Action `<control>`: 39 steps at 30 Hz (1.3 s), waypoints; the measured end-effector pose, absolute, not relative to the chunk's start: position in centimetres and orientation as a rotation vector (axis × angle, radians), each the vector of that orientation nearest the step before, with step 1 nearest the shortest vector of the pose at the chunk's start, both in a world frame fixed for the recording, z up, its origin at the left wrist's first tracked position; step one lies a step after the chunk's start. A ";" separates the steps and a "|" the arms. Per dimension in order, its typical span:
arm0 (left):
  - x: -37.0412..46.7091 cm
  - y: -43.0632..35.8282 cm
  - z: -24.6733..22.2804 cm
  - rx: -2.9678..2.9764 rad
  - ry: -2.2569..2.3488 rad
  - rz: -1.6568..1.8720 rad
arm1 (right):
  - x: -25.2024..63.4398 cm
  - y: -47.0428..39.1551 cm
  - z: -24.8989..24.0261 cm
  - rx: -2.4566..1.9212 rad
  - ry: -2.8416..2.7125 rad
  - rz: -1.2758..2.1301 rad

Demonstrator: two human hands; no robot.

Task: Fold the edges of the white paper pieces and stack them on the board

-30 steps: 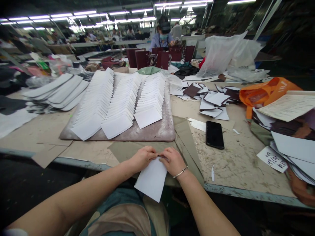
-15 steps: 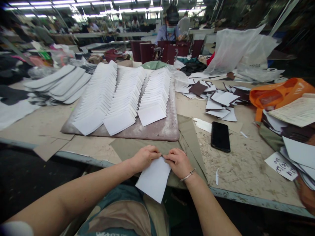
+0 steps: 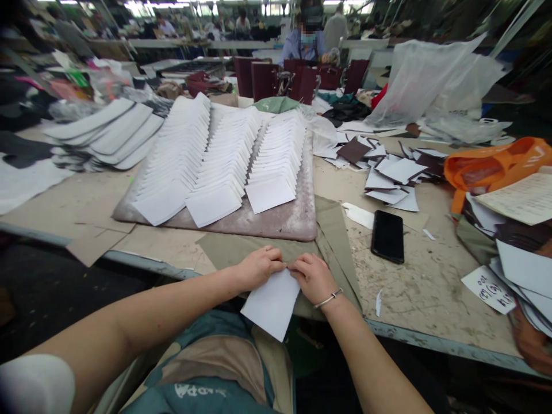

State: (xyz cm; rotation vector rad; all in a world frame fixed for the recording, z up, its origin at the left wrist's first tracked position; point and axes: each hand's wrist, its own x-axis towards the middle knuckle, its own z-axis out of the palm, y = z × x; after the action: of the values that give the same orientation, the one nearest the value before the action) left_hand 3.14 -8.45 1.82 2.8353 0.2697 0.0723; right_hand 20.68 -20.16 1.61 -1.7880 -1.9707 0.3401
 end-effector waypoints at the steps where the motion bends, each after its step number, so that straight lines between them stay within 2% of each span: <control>1: 3.1 -8.5 1.9 2.841 0.273 0.067 | 20.9 -20.3 1.5 -1.789 -1.896 0.379; 6: 3.1 -8.5 1.9 2.842 0.273 0.098 | 21.8 -21.4 1.2 -1.812 -1.741 0.452; 11: 3.1 -8.4 2.0 2.831 0.261 0.097 | 22.0 -21.8 0.9 -1.780 -1.771 0.379; 31: 3.0 -8.4 1.8 2.852 0.202 0.075 | 21.8 -21.4 2.3 -1.752 -2.289 0.183; 39: 2.7 -8.6 2.4 2.920 0.170 0.047 | 22.0 -22.5 1.0 -1.671 -2.023 0.204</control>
State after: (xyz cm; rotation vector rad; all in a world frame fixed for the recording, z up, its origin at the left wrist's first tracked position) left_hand 2.68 -8.58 2.39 2.9199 0.1701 0.0474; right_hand 22.05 -22.55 1.01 -1.6710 -2.0227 0.2041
